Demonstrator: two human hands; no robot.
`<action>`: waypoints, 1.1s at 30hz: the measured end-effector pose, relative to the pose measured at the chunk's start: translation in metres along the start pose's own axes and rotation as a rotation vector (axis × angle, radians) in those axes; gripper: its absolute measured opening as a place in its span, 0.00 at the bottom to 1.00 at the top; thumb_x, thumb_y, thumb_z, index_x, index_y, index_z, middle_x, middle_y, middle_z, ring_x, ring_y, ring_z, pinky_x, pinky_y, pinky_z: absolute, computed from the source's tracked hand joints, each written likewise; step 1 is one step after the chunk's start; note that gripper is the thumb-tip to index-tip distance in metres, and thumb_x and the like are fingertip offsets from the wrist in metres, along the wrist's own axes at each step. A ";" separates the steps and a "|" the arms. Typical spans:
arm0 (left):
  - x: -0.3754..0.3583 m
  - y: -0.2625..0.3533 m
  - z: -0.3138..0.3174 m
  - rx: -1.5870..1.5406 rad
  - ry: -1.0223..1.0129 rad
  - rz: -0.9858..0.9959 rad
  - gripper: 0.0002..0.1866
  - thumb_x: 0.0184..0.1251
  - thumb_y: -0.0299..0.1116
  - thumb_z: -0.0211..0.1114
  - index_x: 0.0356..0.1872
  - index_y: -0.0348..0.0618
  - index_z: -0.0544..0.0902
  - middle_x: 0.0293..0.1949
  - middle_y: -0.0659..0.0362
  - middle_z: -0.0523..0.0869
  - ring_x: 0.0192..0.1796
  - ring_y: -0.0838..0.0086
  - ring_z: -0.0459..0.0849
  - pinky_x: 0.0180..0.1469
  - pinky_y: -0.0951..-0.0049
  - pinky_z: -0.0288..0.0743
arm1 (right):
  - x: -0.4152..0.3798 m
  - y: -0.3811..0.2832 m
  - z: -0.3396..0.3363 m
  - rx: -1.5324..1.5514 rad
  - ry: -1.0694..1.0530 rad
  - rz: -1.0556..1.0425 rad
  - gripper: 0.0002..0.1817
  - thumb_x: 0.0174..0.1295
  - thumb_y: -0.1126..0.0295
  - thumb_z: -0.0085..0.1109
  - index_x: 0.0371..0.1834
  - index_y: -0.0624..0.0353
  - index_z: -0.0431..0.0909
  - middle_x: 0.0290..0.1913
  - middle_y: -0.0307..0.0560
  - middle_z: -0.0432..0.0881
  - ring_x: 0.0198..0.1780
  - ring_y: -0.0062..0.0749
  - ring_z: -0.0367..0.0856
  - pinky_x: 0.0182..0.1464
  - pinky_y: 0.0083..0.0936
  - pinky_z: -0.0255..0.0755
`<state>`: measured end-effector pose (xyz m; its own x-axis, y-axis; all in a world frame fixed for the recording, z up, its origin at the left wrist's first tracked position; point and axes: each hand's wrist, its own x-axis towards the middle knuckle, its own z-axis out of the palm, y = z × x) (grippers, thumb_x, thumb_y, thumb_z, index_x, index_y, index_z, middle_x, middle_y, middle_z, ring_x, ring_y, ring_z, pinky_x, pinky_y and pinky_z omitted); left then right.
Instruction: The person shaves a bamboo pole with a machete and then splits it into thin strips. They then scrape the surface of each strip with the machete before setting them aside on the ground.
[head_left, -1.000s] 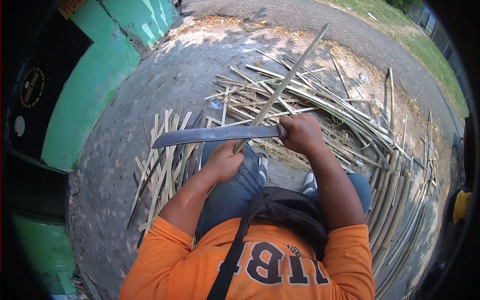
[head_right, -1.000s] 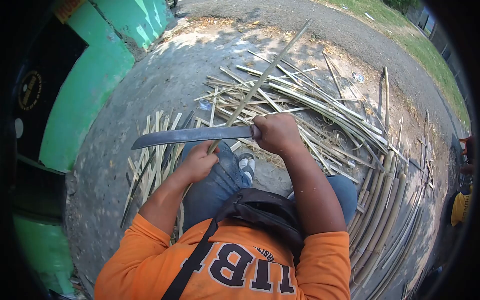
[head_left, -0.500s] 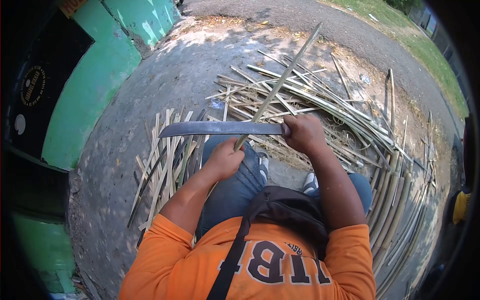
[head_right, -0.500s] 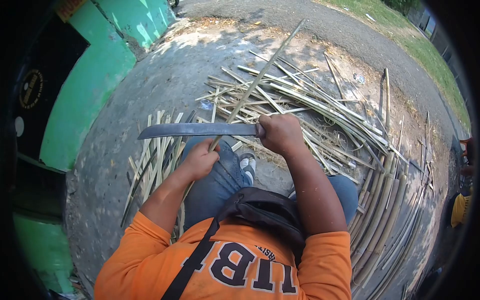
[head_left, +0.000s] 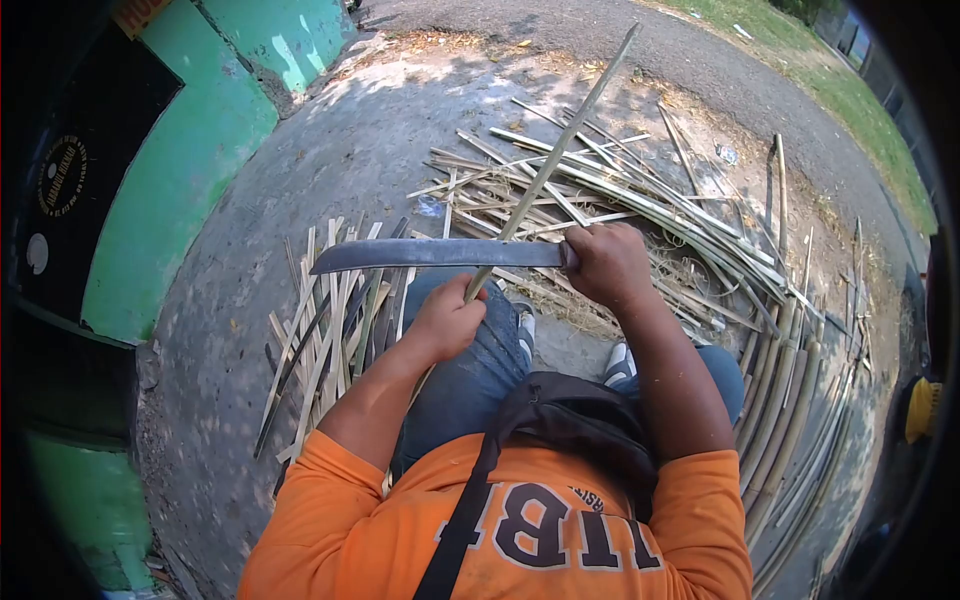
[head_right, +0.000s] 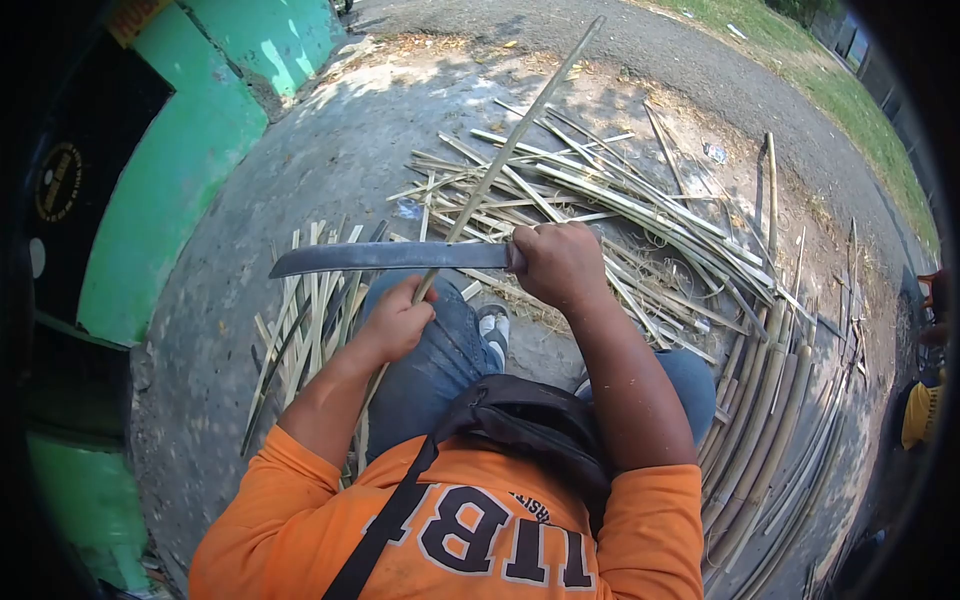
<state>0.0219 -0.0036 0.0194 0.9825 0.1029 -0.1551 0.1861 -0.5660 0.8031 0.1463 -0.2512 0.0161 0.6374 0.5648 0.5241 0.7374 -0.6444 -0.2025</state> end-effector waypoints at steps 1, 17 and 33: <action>-0.001 0.001 0.000 0.008 0.001 -0.013 0.15 0.63 0.34 0.62 0.45 0.34 0.82 0.34 0.49 0.85 0.39 0.62 0.83 0.46 0.61 0.77 | 0.000 -0.010 0.000 0.029 -0.023 0.027 0.05 0.56 0.64 0.65 0.29 0.50 0.80 0.26 0.47 0.85 0.28 0.51 0.85 0.37 0.47 0.76; 0.008 -0.018 0.005 -0.203 -0.016 -0.094 0.11 0.65 0.33 0.60 0.44 0.38 0.81 0.33 0.59 0.83 0.36 0.73 0.80 0.40 0.68 0.74 | 0.000 -0.020 0.012 0.063 -0.051 0.110 0.08 0.60 0.62 0.63 0.27 0.52 0.80 0.24 0.51 0.84 0.29 0.53 0.86 0.35 0.50 0.78; 0.000 -0.004 0.007 0.078 0.021 0.062 0.15 0.65 0.36 0.59 0.44 0.33 0.82 0.31 0.42 0.87 0.35 0.51 0.88 0.42 0.55 0.79 | 0.000 -0.011 0.007 0.045 -0.073 0.077 0.06 0.59 0.64 0.63 0.29 0.52 0.81 0.25 0.51 0.83 0.30 0.56 0.84 0.36 0.53 0.77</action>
<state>0.0208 -0.0068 0.0123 0.9922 0.0822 -0.0935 0.1245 -0.6339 0.7633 0.1399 -0.2406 0.0130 0.7057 0.5516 0.4447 0.6941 -0.6643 -0.2773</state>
